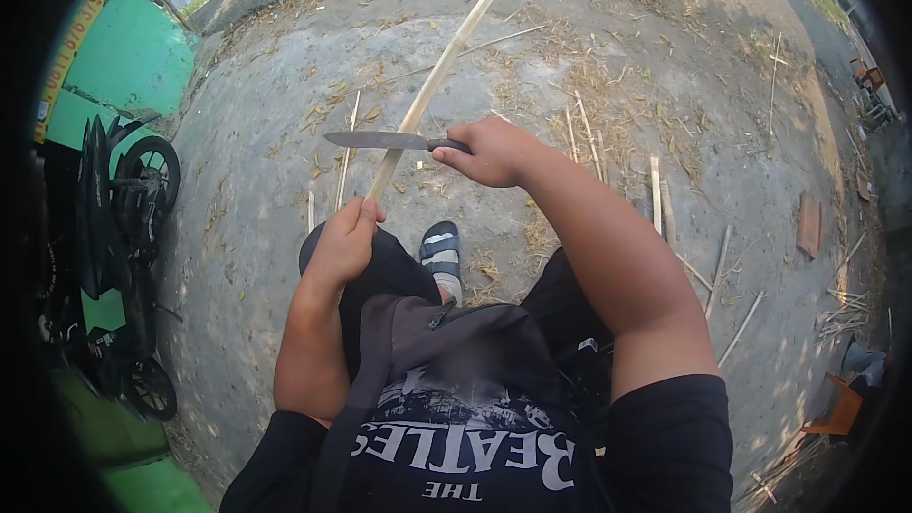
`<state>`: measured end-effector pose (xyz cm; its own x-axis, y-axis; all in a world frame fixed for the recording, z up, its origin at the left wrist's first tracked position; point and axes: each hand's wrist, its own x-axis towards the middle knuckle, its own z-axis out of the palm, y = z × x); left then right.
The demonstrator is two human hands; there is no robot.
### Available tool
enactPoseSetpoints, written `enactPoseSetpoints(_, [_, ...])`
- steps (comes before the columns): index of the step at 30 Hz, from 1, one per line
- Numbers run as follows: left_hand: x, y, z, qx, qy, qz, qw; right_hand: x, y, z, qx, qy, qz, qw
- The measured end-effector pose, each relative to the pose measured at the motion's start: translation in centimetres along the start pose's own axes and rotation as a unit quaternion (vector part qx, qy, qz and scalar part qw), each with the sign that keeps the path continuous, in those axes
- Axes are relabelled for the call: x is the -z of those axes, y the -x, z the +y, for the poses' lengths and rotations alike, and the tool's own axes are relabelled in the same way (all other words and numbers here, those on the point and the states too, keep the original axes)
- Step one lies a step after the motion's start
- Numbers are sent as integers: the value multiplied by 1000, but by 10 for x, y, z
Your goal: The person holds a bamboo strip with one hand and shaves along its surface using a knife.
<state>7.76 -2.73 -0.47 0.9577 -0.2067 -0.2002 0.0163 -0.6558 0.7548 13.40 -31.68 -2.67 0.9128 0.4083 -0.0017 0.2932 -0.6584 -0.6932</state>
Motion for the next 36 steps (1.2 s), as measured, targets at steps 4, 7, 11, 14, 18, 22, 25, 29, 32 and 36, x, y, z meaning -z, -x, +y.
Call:
enactPoseSetpoints(4, [0,-1,-2,-8,9,2,1000,3,2,-11,-27,41,-24,998])
enactPoseSetpoints(7, [1,3,2,12,4,-9,1000,5,0,-4,-15,36,-42,998])
enactPoseSetpoints(11, [2,0,-1,7,3,2,1000,-1,1,-7,-12,39,-17,999])
enactPoseSetpoints(14, [0,1,-4,0,5,-8,1000,2,2,-4,-15,43,-17,999])
enactPoseSetpoints(18, [0,1,-2,-11,0,0,1000,9,1,-3,-9,30,-12,999])
enactPoseSetpoints(22, [0,0,3,2,4,-11,1000,0,9,-13,8,53,-5,999])
enactPoseSetpoints(25, [-1,0,2,-1,1,-5,1000,3,3,-6,8,50,-12,999])
enactPoseSetpoints(29, [1,1,3,14,6,-1,1000,1,1,-16,-22,72,-34,997])
enactPoseSetpoints(32, [0,0,-5,-4,15,8,1000,2,8,-30,-12,104,-15,994])
enactPoseSetpoints(36, [-3,-2,-4,-14,4,1,1000,2,8,-27,-5,103,-7,995])
